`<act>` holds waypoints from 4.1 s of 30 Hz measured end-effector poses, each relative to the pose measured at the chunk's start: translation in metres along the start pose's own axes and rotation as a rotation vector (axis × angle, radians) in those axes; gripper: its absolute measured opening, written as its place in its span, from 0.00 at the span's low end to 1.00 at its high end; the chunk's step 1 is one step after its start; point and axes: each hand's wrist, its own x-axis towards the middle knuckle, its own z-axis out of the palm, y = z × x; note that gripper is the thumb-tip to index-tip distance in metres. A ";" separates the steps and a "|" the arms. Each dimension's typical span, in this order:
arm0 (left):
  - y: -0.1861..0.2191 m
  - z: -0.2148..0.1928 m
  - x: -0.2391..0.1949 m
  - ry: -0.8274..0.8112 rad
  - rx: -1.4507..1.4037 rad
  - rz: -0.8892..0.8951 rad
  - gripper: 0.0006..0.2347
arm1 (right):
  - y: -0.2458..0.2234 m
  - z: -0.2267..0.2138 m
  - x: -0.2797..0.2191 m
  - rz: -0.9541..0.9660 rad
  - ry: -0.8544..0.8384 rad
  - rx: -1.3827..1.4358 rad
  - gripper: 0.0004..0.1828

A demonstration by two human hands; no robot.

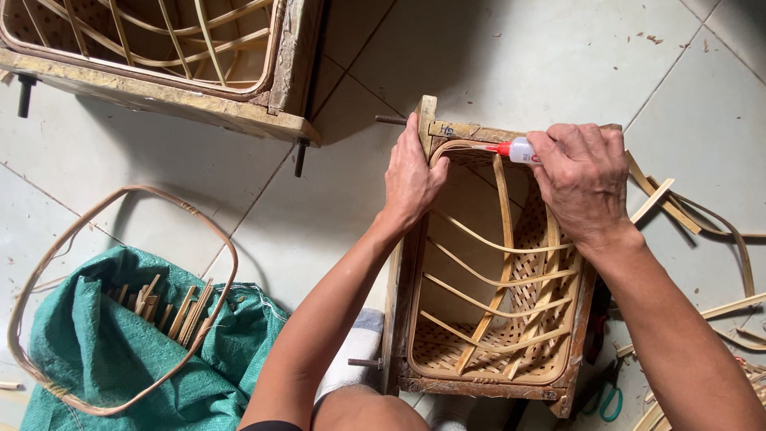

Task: The person assembles a rectangular bamboo basket using a wooden mold. They bend and insert bamboo strips into the frame, apply glue to joints, and use a hammer and pliers to secure the structure.

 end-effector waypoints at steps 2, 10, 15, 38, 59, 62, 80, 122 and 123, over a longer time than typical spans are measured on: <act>0.000 0.000 0.000 -0.001 0.002 0.004 0.38 | 0.001 0.000 -0.001 0.002 -0.002 -0.005 0.14; -0.004 0.003 0.001 -0.007 0.008 0.023 0.38 | 0.017 -0.012 -0.026 0.145 -0.058 0.094 0.16; -0.005 0.004 0.003 -0.011 0.032 0.021 0.38 | 0.017 -0.005 -0.026 0.117 -0.040 0.075 0.15; 0.000 -0.003 0.003 -0.019 0.026 0.029 0.38 | 0.043 -0.005 -0.045 0.151 -0.058 0.052 0.14; -0.001 -0.002 0.006 -0.018 0.031 0.049 0.37 | 0.076 -0.002 -0.069 0.194 -0.041 0.034 0.14; 0.000 -0.003 0.004 -0.015 0.027 0.059 0.36 | 0.079 -0.007 -0.070 0.178 -0.045 0.023 0.15; 0.008 -0.008 0.005 -0.045 0.004 0.047 0.34 | 0.093 -0.005 -0.130 0.593 -0.141 0.302 0.18; 0.004 -0.011 0.006 -0.108 -0.078 0.027 0.31 | -0.044 -0.021 -0.211 1.293 0.115 1.249 0.21; 0.005 -0.011 0.006 -0.105 -0.070 0.029 0.31 | -0.042 -0.020 -0.208 1.288 0.109 1.238 0.20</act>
